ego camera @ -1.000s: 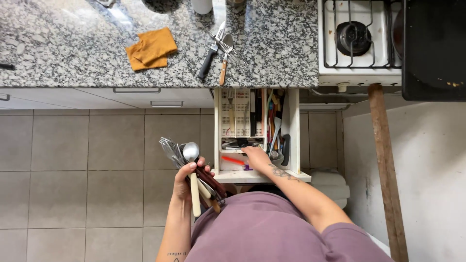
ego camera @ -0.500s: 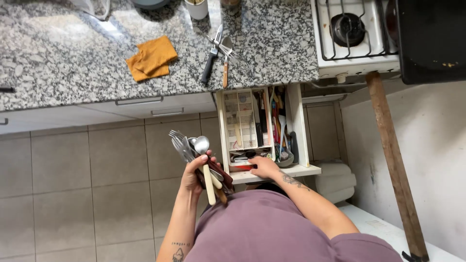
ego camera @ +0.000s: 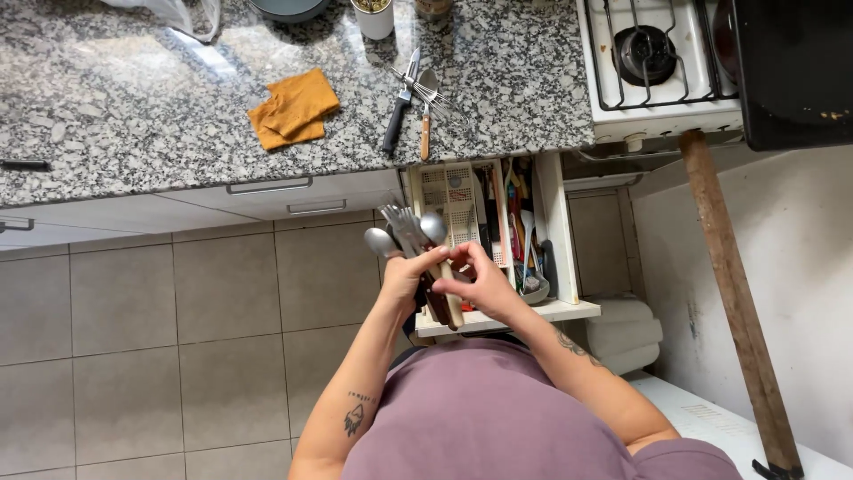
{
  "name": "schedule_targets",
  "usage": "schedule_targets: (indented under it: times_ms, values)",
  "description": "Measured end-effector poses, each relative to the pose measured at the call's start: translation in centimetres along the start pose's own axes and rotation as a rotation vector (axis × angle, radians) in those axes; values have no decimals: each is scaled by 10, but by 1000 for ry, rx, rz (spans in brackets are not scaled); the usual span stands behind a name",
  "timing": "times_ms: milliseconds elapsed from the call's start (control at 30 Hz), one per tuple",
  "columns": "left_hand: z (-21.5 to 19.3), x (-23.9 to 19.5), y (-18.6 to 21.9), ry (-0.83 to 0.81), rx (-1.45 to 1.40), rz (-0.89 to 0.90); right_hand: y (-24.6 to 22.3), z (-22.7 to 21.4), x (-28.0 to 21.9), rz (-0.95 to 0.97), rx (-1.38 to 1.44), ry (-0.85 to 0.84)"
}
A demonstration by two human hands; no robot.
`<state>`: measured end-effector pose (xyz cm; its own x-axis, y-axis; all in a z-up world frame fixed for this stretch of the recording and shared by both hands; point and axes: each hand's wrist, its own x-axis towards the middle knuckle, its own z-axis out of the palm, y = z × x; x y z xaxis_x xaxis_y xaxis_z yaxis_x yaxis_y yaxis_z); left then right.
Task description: The person gathers various utensils, including forks, spoons, knives, and spatulas, from a dish rack and the countertop. They then open a drawer and place the collected cutlery into a cutlery organizer inside the drawer.
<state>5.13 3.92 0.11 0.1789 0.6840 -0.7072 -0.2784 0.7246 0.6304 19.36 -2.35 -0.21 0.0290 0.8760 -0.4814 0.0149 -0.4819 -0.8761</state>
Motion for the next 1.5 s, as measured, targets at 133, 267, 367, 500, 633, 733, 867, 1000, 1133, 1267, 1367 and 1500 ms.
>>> schedule_targets:
  times_ms: [133, 267, 367, 500, 633, 733, 867, 1000, 1133, 1267, 1367, 1500]
  values:
    - [16, -36, 23, -62, 46, 22, 0, 2, -9, -26, 45, 5]
    - [8, -36, 26, -45, 11, -51, -2, -5, -17, 67, 275, 41]
    - [1, -33, 20, -8, 6, -37, 0, -19, -15, 51, 237, 152]
    - [-19, -29, 8, 2, 31, -37, 77, -52, 18, 146, -208, 334]
    - [-22, -41, 14, 5, 55, -43, 126, -37, 51, 325, -444, 230]
    - [-20, -51, 16, 1, 50, -36, 126, -19, 75, 254, -382, 228]
    - [-24, -53, 13, 2, 55, -28, 143, -24, 118, 234, -297, 293]
    - [-26, -45, 8, 24, 67, -9, 101, -22, 108, -24, -419, 289]
    - [-14, -30, 9, 94, 147, 12, 34, -13, 57, 14, 51, -47]
    - [-11, -6, -4, 10, 122, 71, 30, -6, 25, 20, 87, -97]
    - [-6, 1, -5, -87, 143, 133, 28, -9, 16, -41, 101, -35]
    - [-1, 6, -14, -148, 218, 141, 38, -18, 15, 2, 197, 19]
